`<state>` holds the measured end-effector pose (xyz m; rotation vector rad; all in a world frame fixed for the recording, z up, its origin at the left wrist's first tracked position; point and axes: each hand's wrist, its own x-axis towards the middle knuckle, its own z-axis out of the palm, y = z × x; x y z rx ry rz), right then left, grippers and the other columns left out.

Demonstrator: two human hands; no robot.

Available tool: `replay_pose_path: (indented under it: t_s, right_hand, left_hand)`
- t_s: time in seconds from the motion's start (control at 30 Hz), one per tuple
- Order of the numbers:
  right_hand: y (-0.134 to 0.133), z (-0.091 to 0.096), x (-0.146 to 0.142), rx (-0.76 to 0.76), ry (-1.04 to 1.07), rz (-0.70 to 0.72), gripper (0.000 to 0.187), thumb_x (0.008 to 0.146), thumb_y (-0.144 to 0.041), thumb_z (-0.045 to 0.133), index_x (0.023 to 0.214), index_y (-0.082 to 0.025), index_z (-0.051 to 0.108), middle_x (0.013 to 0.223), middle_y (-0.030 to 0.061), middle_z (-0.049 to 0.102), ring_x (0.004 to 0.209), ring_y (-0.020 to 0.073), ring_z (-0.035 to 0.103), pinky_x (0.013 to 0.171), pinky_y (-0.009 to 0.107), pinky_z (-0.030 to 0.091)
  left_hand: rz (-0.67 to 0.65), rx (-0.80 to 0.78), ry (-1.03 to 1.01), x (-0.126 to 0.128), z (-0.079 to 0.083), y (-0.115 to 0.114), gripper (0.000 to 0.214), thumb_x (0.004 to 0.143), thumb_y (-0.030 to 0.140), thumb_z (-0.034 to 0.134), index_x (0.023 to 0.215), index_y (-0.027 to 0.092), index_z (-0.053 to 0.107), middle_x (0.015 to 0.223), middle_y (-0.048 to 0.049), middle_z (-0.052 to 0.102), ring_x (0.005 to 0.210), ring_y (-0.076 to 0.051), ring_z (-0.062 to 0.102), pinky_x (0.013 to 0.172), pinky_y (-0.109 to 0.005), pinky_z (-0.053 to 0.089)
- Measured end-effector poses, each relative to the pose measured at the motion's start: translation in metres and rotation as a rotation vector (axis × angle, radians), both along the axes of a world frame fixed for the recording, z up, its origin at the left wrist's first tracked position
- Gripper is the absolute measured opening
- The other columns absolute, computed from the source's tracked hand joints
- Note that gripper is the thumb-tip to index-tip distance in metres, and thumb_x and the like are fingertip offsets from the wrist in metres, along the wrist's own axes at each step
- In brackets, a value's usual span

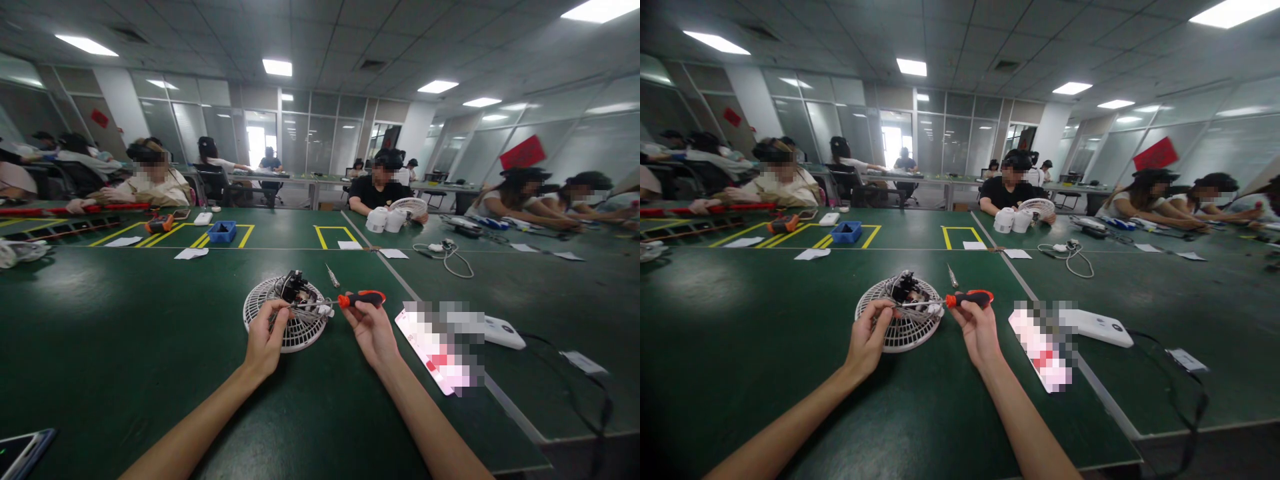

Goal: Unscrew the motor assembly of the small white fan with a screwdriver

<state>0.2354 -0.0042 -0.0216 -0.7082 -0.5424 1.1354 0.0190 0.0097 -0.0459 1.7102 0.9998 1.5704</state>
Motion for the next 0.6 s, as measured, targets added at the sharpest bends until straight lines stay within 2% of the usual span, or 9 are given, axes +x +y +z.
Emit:
replay_pose_path:
  t_s: [0.13,0.27,0.4,0.6]
  right_hand:
    - [-0.0015,0.0031,-0.0001,0.012,-0.022,0.009,0.038,0.056,-0.017,0.089,0.086,-0.022,0.067,0.085,0.0015,0.078,0.085,0.0189,0.076,0.083,0.033,0.063]
    - [-0.0028,0.006,-0.0008,0.023,-0.039,-0.011,0.042,0.053,-0.019,0.093,0.087,-0.022,0.067,0.083,0.0004,0.078,0.081,0.0181,0.076,0.076,0.029,0.064]
    - [-0.0035,0.007,-0.0008,0.009,-0.064,-0.027,0.04,0.054,-0.025,0.096,0.081,-0.02,0.068,0.079,-0.0016,0.076,0.073,0.0149,0.074,0.068,0.023,0.063]
    - [-0.0045,0.0079,-0.0022,-0.026,-0.06,0.0,0.04,0.053,-0.029,0.099,0.077,-0.019,0.069,0.077,-0.0016,0.076,0.071,0.0139,0.074,0.066,0.022,0.063]
  left_hand:
    - [0.025,0.006,0.028,-0.0011,-0.0011,0.0021,0.017,0.097,0.036,0.058,0.097,0.021,0.065,0.09,-0.002,0.071,0.086,-0.017,0.065,0.081,-0.028,0.049]
    - [0.018,0.013,0.047,-0.0038,-0.0008,0.0051,0.016,0.096,0.035,0.059,0.095,0.021,0.066,0.089,-0.0017,0.072,0.086,-0.016,0.065,0.081,-0.027,0.049]
    - [-0.011,0.017,0.053,-0.0051,0.0024,0.0065,0.016,0.096,0.034,0.059,0.095,0.021,0.067,0.086,-0.001,0.074,0.084,-0.016,0.068,0.081,-0.027,0.05]
    - [0.031,0.092,0.116,-0.0067,0.0057,0.0069,0.017,0.096,0.034,0.059,0.093,0.021,0.069,0.087,-0.0023,0.074,0.084,-0.017,0.068,0.081,-0.028,0.051]
